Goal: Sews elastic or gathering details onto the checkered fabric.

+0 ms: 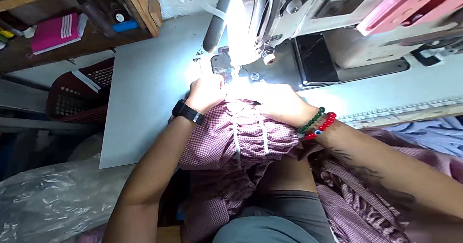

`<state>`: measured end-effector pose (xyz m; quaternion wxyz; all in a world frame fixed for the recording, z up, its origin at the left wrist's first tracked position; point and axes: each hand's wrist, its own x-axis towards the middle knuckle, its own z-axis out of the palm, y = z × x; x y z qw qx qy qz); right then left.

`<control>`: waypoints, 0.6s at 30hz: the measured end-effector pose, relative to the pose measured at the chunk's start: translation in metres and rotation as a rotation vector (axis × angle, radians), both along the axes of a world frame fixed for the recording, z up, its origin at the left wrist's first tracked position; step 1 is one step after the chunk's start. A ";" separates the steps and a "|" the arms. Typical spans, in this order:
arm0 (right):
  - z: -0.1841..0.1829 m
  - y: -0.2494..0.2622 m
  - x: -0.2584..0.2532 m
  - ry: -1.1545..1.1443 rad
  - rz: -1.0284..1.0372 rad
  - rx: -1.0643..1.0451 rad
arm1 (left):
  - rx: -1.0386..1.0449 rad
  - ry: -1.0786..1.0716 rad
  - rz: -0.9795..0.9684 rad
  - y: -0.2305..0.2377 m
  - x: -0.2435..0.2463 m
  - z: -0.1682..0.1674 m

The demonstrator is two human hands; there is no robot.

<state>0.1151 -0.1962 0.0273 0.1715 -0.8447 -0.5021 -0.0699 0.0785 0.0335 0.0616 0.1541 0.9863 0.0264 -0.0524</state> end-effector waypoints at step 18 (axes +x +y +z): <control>-0.012 0.000 0.015 0.016 0.031 0.036 | 0.189 -0.234 0.140 0.074 0.096 -0.025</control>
